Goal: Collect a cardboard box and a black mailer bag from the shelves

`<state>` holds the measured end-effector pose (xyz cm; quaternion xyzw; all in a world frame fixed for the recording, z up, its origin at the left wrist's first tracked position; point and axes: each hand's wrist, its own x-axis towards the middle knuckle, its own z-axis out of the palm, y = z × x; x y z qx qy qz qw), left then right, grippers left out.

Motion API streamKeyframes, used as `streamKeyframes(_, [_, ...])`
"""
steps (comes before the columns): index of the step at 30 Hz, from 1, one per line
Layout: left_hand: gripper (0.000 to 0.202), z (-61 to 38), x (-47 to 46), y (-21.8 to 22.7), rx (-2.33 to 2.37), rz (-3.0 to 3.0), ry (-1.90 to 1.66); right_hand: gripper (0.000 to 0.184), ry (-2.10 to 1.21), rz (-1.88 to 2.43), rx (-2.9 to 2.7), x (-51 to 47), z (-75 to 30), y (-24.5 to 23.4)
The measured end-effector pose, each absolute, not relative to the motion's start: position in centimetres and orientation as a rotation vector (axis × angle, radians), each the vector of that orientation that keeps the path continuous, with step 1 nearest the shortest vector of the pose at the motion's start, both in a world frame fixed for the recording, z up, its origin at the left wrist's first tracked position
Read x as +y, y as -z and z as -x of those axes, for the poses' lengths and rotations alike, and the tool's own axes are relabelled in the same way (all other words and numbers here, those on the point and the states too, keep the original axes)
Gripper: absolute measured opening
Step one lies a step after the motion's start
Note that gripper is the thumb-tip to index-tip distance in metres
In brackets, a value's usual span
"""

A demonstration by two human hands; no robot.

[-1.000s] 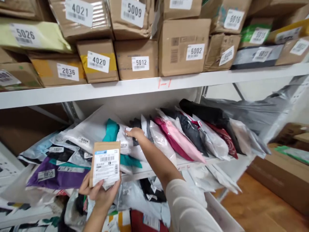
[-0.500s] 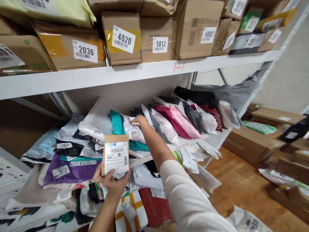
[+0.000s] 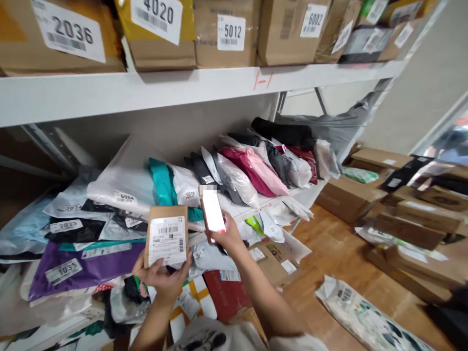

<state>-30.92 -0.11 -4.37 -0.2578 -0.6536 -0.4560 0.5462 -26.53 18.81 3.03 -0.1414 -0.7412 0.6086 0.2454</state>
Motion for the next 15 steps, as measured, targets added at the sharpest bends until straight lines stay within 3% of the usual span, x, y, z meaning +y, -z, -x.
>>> streamKeyframes(6, [0.071,29.3,0.2,4.4,-1.637,0.736,1.001,0.08,-2.499,0.434,-1.297,17.6,14.7,2.0])
streamKeyframes(10, [0.064,28.6,0.5,5.3,-1.737,0.828,1.019,0.064,-2.603,0.743,-1.088,16.5,11.1,2.3])
streamKeyframes(15, [0.06,28.6,1.2,7.2,-1.814,0.89,1.131,0.068,-2.603,0.564,-1.093,15.6,10.4,0.6])
